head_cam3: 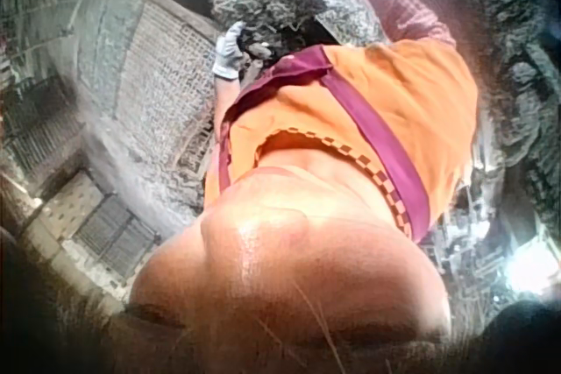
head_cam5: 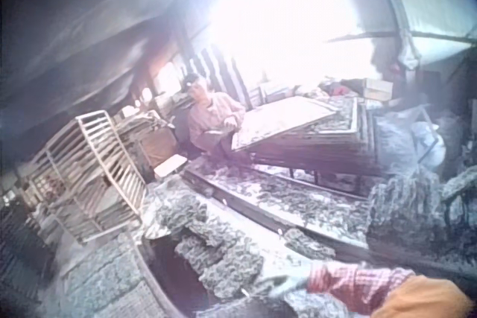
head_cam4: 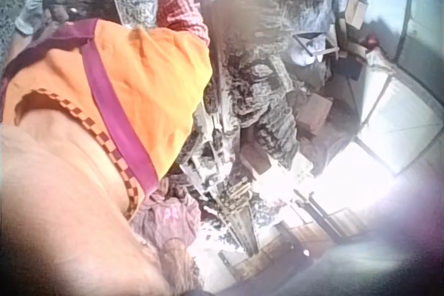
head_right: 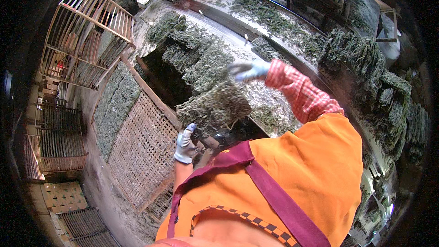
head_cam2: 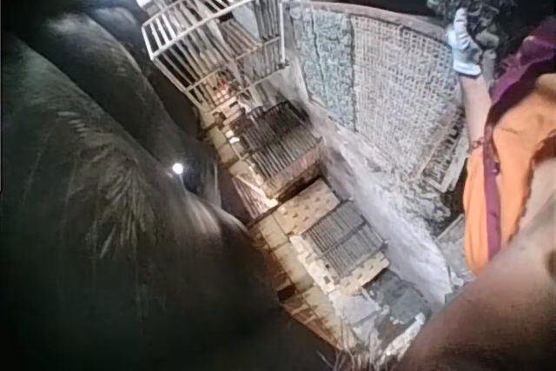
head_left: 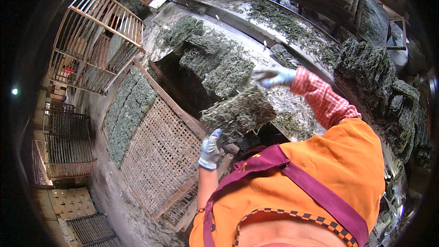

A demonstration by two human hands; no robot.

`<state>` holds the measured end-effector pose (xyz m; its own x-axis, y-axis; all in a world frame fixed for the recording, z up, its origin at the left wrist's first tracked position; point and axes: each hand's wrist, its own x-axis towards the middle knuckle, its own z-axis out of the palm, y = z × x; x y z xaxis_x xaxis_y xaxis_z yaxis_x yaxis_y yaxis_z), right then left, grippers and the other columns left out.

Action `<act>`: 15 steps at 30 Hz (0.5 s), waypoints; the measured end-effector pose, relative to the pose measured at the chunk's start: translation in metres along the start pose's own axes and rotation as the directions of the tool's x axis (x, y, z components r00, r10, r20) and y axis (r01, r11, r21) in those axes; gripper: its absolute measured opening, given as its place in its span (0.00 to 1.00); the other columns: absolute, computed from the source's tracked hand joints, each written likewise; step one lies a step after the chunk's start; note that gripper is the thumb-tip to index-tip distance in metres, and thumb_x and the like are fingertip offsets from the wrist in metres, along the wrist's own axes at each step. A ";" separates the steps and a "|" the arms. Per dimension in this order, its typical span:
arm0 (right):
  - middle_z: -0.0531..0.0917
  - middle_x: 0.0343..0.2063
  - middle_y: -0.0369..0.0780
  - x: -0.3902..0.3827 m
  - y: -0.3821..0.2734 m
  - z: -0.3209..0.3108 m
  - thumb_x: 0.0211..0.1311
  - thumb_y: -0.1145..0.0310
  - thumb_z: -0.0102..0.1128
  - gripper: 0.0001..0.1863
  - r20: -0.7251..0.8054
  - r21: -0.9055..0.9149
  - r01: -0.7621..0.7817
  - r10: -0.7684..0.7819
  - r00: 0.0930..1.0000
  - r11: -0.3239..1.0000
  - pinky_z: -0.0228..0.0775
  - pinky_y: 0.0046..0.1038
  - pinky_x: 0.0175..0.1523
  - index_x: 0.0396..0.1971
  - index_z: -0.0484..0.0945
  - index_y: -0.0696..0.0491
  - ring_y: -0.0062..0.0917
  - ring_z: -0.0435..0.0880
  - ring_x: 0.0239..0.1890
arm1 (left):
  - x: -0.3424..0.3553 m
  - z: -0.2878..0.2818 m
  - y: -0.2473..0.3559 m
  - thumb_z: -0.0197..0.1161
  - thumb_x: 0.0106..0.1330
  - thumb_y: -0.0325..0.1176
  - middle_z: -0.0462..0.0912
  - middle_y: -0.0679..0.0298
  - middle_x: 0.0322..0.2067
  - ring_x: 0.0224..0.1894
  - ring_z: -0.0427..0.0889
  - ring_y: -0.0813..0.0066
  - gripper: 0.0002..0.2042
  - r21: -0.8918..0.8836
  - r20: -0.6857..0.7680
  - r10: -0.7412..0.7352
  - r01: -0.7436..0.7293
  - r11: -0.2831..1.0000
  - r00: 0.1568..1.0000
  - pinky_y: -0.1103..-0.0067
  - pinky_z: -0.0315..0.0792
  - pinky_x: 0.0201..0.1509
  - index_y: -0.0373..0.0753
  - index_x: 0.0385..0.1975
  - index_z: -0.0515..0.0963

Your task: The person repeatedly picks up clumps of dried seaweed from a conveyor belt and places them into a woven basket. They continue this process, filling the basket with the seaweed.

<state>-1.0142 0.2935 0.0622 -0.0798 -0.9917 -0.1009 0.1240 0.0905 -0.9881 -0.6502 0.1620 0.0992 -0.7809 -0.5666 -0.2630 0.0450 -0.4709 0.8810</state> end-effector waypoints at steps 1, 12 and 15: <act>0.79 0.49 0.40 -0.003 0.000 0.019 0.55 0.73 0.66 0.29 0.145 -0.057 0.037 -0.029 0.989 0.998 0.70 0.26 0.55 0.58 0.67 0.52 0.22 0.76 0.49 | 0.002 0.005 -0.002 0.55 0.64 0.37 0.80 0.61 0.43 0.44 0.79 0.72 0.17 0.007 -0.047 -0.064 0.064 0.998 0.997 0.75 0.74 0.50 0.33 0.47 0.75; 0.80 0.44 0.37 -0.035 0.029 -0.014 0.53 0.69 0.69 0.24 -0.412 0.377 0.172 -0.001 0.911 0.910 0.77 0.28 0.44 0.51 0.73 0.54 0.23 0.80 0.44 | 0.033 0.037 -0.039 0.61 0.61 0.23 0.79 0.63 0.42 0.40 0.79 0.79 0.22 -0.024 -0.122 -0.086 0.083 0.996 0.989 0.83 0.75 0.46 0.36 0.56 0.67; 0.83 0.34 0.36 -0.060 0.042 -0.062 0.54 0.65 0.68 0.21 -0.572 0.505 0.254 0.100 0.814 0.825 0.78 0.28 0.37 0.47 0.74 0.53 0.24 0.82 0.30 | 0.026 0.025 -0.030 0.60 0.62 0.23 0.79 0.62 0.43 0.41 0.79 0.78 0.21 -0.004 -0.163 -0.105 0.106 0.994 0.981 0.81 0.76 0.47 0.36 0.56 0.67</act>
<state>-1.0651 0.3622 0.0192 -0.6181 -0.7463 -0.2468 0.5816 -0.2230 -0.7823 -0.6877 0.1784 0.0757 -0.6690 -0.6168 -0.4147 -0.0350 -0.5312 0.8465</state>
